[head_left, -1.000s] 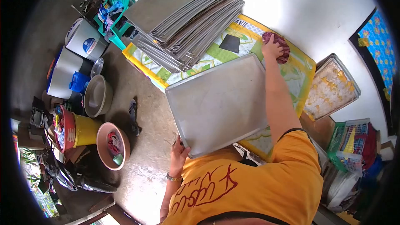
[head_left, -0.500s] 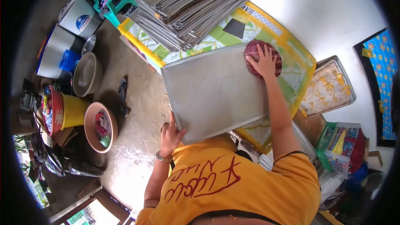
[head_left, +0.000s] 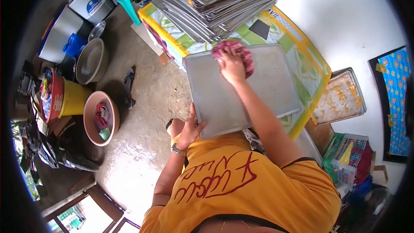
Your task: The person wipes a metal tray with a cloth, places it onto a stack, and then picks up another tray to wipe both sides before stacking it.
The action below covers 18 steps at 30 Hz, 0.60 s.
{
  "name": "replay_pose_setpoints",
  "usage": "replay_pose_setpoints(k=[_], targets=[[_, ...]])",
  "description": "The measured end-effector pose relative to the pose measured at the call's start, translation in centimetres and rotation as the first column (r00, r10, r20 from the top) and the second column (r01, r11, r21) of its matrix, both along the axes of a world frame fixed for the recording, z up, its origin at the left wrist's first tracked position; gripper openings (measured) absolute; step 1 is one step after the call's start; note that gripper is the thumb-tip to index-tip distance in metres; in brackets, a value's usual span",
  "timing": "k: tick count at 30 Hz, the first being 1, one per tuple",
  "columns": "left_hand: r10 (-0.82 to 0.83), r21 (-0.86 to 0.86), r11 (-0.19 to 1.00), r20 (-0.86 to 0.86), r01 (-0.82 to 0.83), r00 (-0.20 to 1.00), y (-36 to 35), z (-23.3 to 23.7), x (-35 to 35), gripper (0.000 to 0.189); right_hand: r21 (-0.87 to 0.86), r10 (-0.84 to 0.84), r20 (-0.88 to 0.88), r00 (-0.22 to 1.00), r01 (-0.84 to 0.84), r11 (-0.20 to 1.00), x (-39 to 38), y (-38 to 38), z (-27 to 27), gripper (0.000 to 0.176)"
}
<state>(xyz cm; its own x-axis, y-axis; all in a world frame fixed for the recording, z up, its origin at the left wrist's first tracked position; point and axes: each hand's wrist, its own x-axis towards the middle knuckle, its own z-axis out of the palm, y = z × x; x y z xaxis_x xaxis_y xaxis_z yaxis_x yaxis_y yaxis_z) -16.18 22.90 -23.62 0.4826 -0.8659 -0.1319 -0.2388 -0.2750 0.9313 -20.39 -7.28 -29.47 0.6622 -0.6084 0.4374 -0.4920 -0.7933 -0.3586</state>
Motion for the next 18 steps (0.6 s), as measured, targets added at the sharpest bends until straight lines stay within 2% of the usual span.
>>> replay_pose_setpoints(k=[3,4,5,6,7,8,9,10,11,12,14,16,17,18], targets=[[-0.011,0.105,0.994,0.042,0.006,0.999,0.1,0.9,0.2,0.09,0.008,0.14,0.08,0.987,-0.141,0.99,5.3,5.8,1.0,0.033],[-0.016,0.115,0.993,0.056,0.009,0.998,0.2,0.6,0.2,0.09,0.178,0.214,0.089,0.973,-0.227,0.957,6.5,8.2,3.9,0.031],[-0.01,0.117,0.993,0.045,0.005,0.999,0.4,0.2,-0.1,0.09,0.11,0.266,0.106,0.958,-0.277,0.955,8.2,9.8,3.8,0.029],[-0.004,0.119,0.993,0.035,0.0,0.999,0.6,-0.2,-0.3,0.09,0.793,0.328,0.065,0.942,-0.249,0.556,8.7,11.8,7.6,0.028],[0.01,0.109,0.994,0.006,-0.011,1.0,0.7,-0.6,-0.4,0.091,0.655,0.358,0.2,0.912,-0.396,0.643,10.9,13.1,5.0,0.032],[0.023,0.098,0.995,-0.017,-0.021,1.0,0.6,-1.1,-0.3,0.091,0.698,0.312,0.29,0.905,-0.423,0.577,12.5,14.3,4.1,0.04],[0.006,0.122,0.992,0.063,-0.014,0.998,0.5,-1.4,-0.1,0.091,0.688,0.25,0.392,0.885,-0.462,0.56,13.2,15.4,4.6,0.041],[0.015,0.136,0.991,0.001,-0.015,1.0,0.6,-1.6,0.1,0.089,0.675,0.186,0.484,0.855,-0.501,0.542,13.4,16.2,4.9,0.043],[0.026,0.152,0.988,-0.067,-0.016,0.997,0.6,-1.4,0.0,0.088,0.663,0.123,0.535,0.836,-0.506,0.552,11.8,16.7,7.5,0.039],[0.037,0.168,0.986,-0.14,-0.013,0.989,0.6,-1.3,-0.3,0.087,0.603,0.133,0.615,0.778,-0.571,0.557,11.3,15.9,8.0,0.033],[0.095,0.098,0.992,-0.203,-0.076,0.975,0.5,-1.1,-0.9,0.075,0.626,0.107,0.525,0.844,-0.468,0.624,7.8,13.7,10.4,0.03],[0.119,0.013,0.993,-0.264,-0.12,0.957,0.3,-2.2,-0.8,0.067,0.531,0.039,0.595,0.803,-0.429,0.731,4.7,10.4,9.3,0.033],[0.13,0.119,0.988,-0.284,-0.099,0.95,0.0,-0.8,-0.7,0.057,0.501,-0.003,0.555,0.832,-0.331,0.8,2.7,8.7,9.0,0.035],[0.141,0.042,0.99,-0.27,-0.135,0.953,-0.3,-2.1,-0.5,0.059,0.461,-0.046,0.516,0.855,-0.232,0.856,0.7,7.1,8.9,0.038]])
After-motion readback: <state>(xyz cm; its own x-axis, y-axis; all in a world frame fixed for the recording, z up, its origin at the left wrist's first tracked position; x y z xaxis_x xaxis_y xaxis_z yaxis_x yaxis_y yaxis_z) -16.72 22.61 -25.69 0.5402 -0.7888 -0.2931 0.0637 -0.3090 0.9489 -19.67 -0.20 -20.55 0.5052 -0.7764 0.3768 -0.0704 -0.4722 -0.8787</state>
